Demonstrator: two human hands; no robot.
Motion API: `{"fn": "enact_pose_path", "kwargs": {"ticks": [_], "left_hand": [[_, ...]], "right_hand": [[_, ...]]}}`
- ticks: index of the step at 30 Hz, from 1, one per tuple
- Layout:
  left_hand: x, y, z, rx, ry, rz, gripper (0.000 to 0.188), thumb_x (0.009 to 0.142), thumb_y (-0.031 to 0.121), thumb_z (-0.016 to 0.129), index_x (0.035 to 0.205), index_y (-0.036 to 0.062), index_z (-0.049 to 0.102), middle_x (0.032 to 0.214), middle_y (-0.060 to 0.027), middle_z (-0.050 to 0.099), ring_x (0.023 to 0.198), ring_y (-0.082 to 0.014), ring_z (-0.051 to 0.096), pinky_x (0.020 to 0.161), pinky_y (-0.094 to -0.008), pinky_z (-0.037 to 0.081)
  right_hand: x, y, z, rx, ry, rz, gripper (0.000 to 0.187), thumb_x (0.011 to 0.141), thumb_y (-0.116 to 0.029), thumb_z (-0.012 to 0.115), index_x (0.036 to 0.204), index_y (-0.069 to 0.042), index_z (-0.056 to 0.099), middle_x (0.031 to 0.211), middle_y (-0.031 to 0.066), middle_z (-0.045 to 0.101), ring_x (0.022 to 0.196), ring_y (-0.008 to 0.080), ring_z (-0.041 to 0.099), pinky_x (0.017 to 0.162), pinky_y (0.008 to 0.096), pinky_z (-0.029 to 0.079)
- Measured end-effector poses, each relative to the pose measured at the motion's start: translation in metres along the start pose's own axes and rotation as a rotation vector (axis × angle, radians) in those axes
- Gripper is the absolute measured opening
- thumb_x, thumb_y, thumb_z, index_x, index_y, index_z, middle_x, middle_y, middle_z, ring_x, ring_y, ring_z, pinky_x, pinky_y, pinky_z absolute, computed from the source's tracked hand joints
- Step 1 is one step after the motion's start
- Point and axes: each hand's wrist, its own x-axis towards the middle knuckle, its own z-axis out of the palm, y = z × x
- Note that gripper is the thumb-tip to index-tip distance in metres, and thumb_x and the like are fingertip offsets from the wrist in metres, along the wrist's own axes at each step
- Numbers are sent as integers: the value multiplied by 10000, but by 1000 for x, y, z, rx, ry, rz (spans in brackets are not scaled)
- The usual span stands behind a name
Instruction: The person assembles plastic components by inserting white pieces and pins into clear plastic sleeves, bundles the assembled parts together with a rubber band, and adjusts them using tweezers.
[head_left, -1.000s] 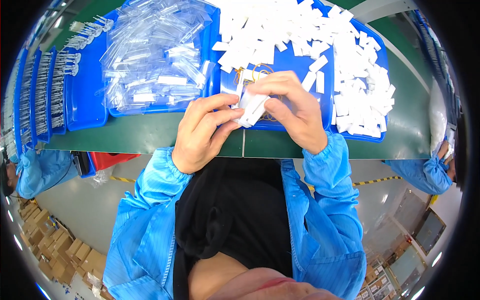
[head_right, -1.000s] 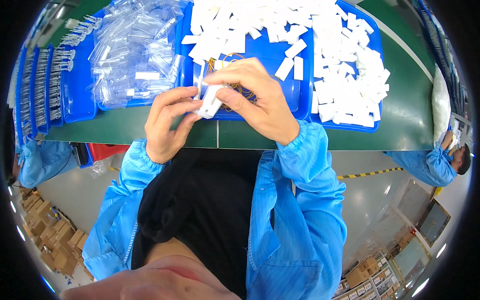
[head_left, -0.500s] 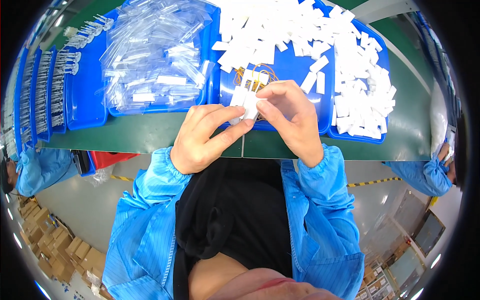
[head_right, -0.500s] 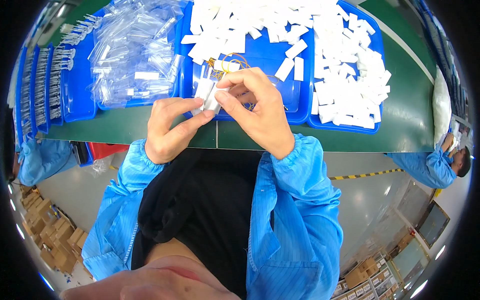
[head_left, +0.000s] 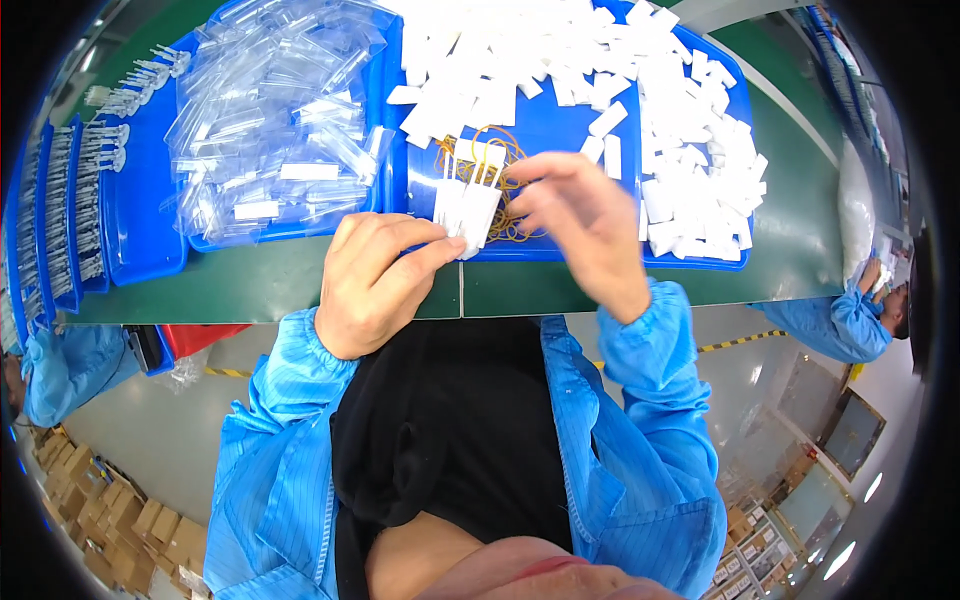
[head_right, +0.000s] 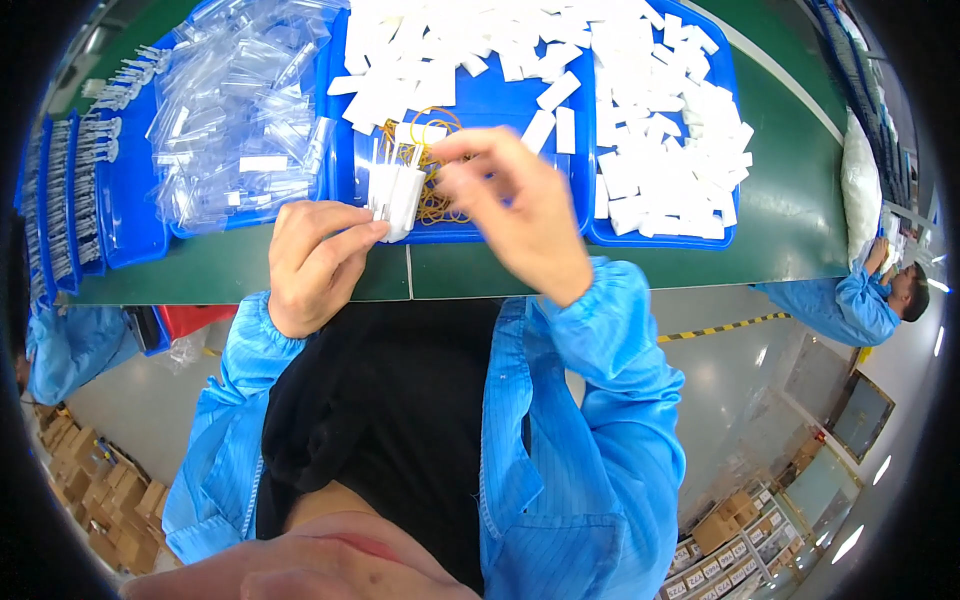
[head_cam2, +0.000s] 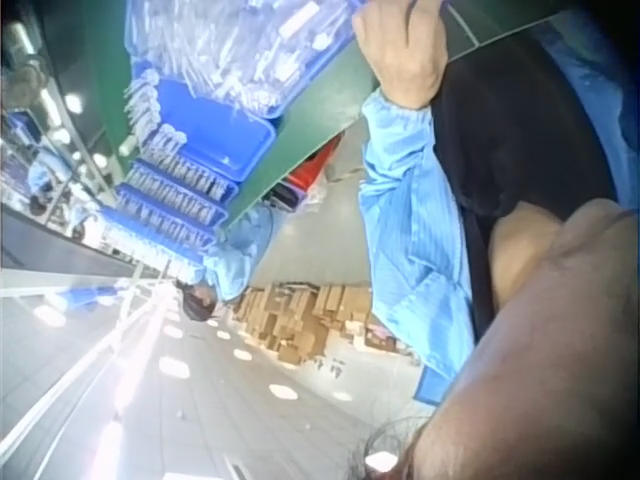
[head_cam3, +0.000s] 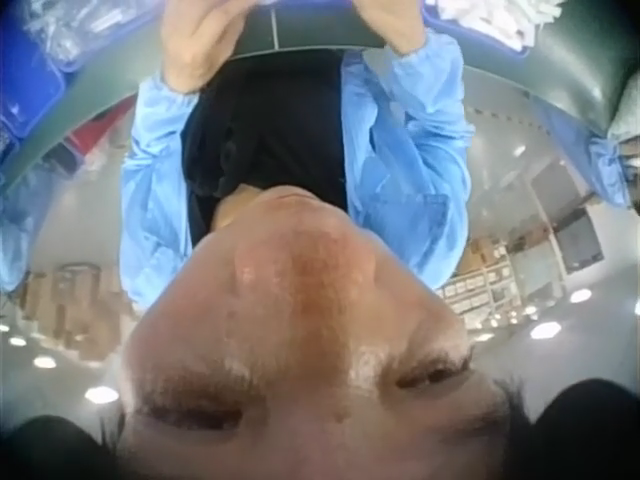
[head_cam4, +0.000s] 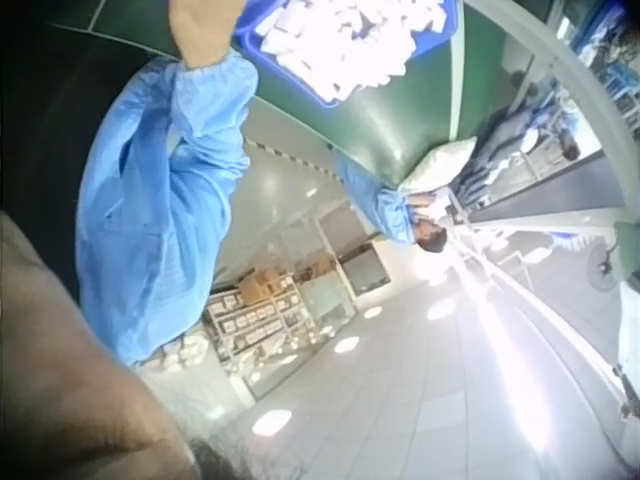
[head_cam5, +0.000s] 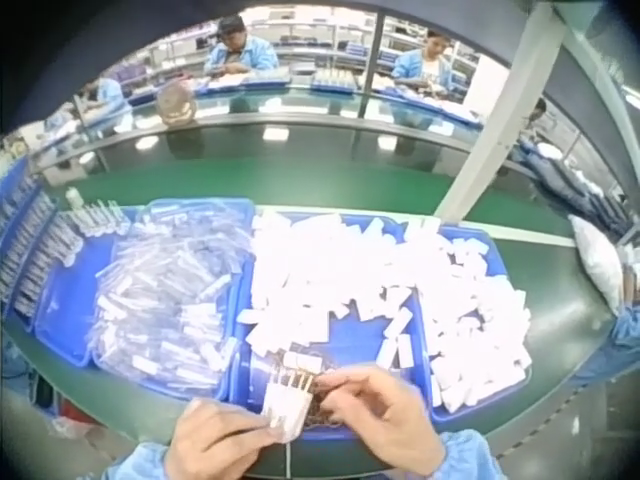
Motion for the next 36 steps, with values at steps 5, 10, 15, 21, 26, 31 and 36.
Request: {"fn": "enact_pose_path", "kwargs": {"ticks": [5, 10, 15, 21, 26, 31, 36], "left_hand": [[0, 4, 0, -7, 53, -59, 423, 627, -67, 735, 1023, 74, 699, 954, -56, 652, 842, -229, 643, 734, -350, 445], [3, 5, 0, -38, 41, -68, 429, 625, -76, 728, 1025, 76, 700, 963, -51, 651, 872, -230, 636, 738, -350, 437], [1, 8, -3, -46, 10, -80, 421, 629, -78, 721, 1018, 81, 707, 1005, -42, 664, 898, -226, 630, 729, -346, 427], [7, 17, -7, -75, -10, -24, 384, 661, -114, 734, 1000, 66, 709, 1042, -74, 698, 857, -226, 634, 726, -331, 441], [8, 16, -8, -77, -8, -27, 376, 663, -113, 734, 995, 62, 711, 1039, -73, 703, 852, -222, 631, 723, -330, 439], [7, 18, -8, -76, -7, -34, 371, 665, -109, 739, 996, 57, 712, 1034, -73, 704, 845, -221, 628, 721, -330, 438], [6, 17, -7, -78, -20, -49, 385, 662, -113, 740, 1006, 58, 712, 1043, -72, 703, 850, -223, 627, 726, -330, 441]], "right_hand": [[15, -9, -56, -1360, 18, -602, 288, 820, 3, 642, 1097, -70, 670, 1058, 70, 665, 989, 231, 597, 865, 361, 481], [30, -2, -59, -1717, -223, -667, 282, 798, -42, 667, 1076, -87, 658, 1020, 64, 647, 1029, 209, 567, 934, 363, 427], [33, -7, -49, -960, 66, -505, 257, 831, -40, 633, 1087, -62, 632, 972, 56, 647, 929, 204, 617, 904, 328, 457], [32, -4, 2, 397, 193, -35, 340, 919, -100, 527, 1239, 6, 570, 1110, 146, 650, 1058, 201, 599, 1002, 340, 426], [25, 4, 20, 421, 147, 11, 338, 919, -114, 540, 1236, 4, 561, 1121, 156, 663, 1064, 202, 607, 1007, 351, 428], [23, 5, 22, 403, 99, -3, 307, 917, -88, 553, 1211, -4, 568, 1133, 141, 669, 1063, 176, 611, 984, 334, 443], [23, 13, 22, 467, 134, 7, 282, 916, -59, 553, 1192, -6, 573, 1128, 119, 674, 1050, 153, 609, 971, 307, 448]]}}
